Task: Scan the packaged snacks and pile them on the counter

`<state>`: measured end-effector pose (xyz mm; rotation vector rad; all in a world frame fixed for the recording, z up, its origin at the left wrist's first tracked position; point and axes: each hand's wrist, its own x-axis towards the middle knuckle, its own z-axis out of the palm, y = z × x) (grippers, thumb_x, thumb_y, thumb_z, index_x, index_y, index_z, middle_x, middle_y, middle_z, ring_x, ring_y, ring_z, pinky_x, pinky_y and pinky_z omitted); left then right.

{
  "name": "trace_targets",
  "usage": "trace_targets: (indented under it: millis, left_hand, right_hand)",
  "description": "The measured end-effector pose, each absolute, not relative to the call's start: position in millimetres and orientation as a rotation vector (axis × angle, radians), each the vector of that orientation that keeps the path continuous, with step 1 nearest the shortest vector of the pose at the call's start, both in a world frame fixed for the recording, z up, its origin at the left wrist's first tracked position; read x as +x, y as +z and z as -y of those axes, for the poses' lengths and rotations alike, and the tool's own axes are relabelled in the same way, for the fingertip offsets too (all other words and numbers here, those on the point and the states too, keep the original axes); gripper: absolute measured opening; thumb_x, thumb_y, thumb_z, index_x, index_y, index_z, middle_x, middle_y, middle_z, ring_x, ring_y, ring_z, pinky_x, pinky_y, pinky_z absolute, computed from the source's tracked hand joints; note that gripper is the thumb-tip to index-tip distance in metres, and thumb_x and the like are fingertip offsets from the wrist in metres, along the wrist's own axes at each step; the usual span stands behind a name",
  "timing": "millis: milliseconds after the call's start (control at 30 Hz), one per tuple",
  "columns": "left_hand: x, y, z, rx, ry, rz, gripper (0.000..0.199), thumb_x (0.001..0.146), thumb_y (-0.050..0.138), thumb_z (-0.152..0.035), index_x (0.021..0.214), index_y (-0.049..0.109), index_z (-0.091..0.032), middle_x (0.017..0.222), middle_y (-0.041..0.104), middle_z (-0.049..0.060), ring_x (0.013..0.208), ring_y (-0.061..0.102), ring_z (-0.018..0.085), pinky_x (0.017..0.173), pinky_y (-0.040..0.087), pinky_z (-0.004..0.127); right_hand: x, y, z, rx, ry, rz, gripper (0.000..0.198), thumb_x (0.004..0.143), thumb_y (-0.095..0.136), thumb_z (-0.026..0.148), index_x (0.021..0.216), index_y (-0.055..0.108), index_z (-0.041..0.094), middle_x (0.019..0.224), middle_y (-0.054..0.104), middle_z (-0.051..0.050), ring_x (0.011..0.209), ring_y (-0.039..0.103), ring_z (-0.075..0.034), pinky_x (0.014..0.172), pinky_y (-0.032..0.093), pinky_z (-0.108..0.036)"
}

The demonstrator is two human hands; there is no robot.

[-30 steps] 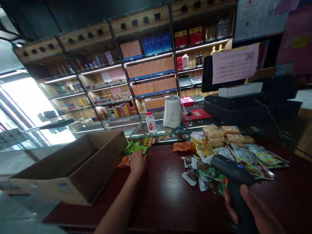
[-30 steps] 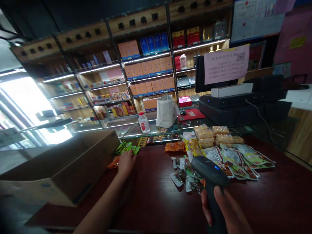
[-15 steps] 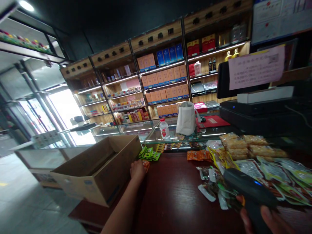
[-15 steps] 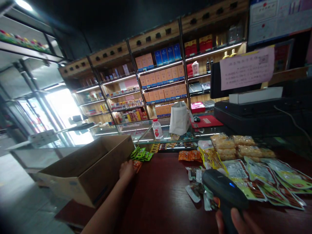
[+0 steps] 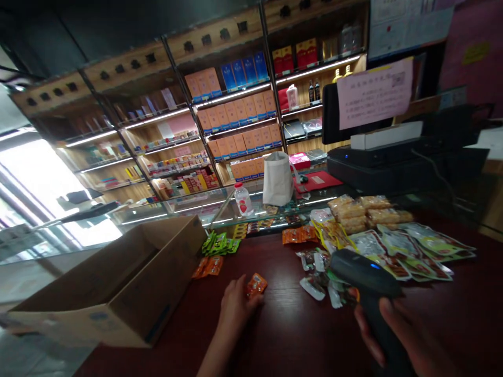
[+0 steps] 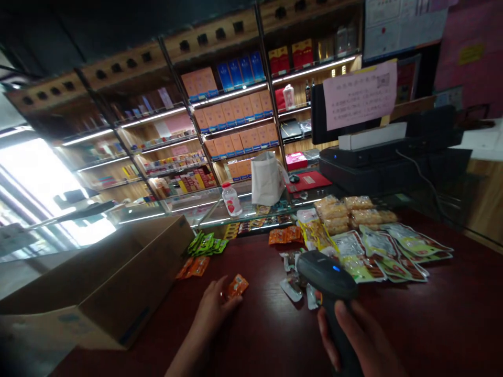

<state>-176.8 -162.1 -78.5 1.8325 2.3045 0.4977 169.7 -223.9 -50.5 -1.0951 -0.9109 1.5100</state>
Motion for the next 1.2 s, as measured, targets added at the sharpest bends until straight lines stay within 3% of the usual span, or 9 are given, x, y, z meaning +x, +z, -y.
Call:
trace_targets:
  millis: [133, 300, 467, 633, 800, 1200]
  left_hand:
    - [-185, -72, 166, 1.731, 0.474, -2.381, 0.050, 0.078, 0.061, -0.049, 0.112, 0.063, -0.012, 0.116, 0.064, 0.018, 0.115, 0.059, 0.033, 0.095, 0.044, 0.039]
    - [-184, -72, 169, 1.612, 0.718, -2.227, 0.021, 0.072, 0.066, -0.038, 0.082, 0.058, -0.021, 0.085, 0.070, 0.006, 0.082, 0.067, 0.024, 0.071, 0.047, 0.029]
    - [-160, -79, 173, 1.266, 1.133, -1.869, 0.037, 0.069, 0.069, -0.055, 0.071, 0.053, -0.022, 0.052, 0.060, -0.003, 0.048, 0.058, 0.016, 0.049, 0.043, 0.024]
    - [-128, -79, 175, 1.047, 1.351, -1.614, 0.047, 0.062, 0.079, -0.057, 0.076, 0.054, -0.020, 0.063, 0.072, 0.004, 0.059, 0.070, 0.019, 0.059, 0.054, 0.027]
    - [-107, -80, 173, 0.960, 1.417, -1.535, 0.046, 0.062, 0.081, -0.054, 0.074, 0.052, -0.021, 0.070, 0.076, 0.005, 0.069, 0.074, 0.022, 0.067, 0.058, 0.029]
    - [-101, -98, 167, 1.108, 1.391, -1.569, 0.043, 0.071, 0.070, -0.061, 0.076, 0.046, -0.025, 0.072, 0.072, 0.001, 0.076, 0.074, 0.024, 0.071, 0.059, 0.034]
  right_hand:
    - [166, -45, 223, -1.053, 1.552, 0.838, 0.057, 0.073, 0.066, 0.074, 0.076, 0.069, 0.018, 0.054, 0.066, -0.003, 0.044, 0.055, -0.014, 0.044, 0.045, -0.024]
    - [155, -44, 217, -0.977, 1.505, 0.802, 0.049, 0.079, 0.068, 0.066, 0.089, 0.070, 0.017, 0.065, 0.067, -0.002, 0.042, 0.052, -0.011, 0.042, 0.040, -0.023]
    - [144, -43, 215, -0.953, 1.576, 0.844, 0.055, 0.074, 0.068, 0.072, 0.077, 0.066, 0.017, 0.059, 0.065, 0.000, 0.040, 0.051, -0.009, 0.040, 0.038, -0.021]
    - [132, -41, 214, -0.961, 1.572, 0.883, 0.057, 0.073, 0.067, 0.074, 0.077, 0.064, 0.018, 0.060, 0.065, 0.000, 0.041, 0.051, -0.009, 0.039, 0.039, -0.021]
    - [121, -36, 215, -0.971, 1.605, 1.012, 0.067, 0.067, 0.057, 0.087, 0.066, 0.063, 0.020, 0.048, 0.056, 0.002, 0.040, 0.049, -0.012, 0.042, 0.041, -0.025]
    - [115, -34, 219, -0.893, 1.643, 1.037, 0.061, 0.074, 0.055, 0.081, 0.066, 0.058, 0.021, 0.046, 0.051, 0.004, 0.037, 0.045, -0.011, 0.041, 0.039, -0.025]
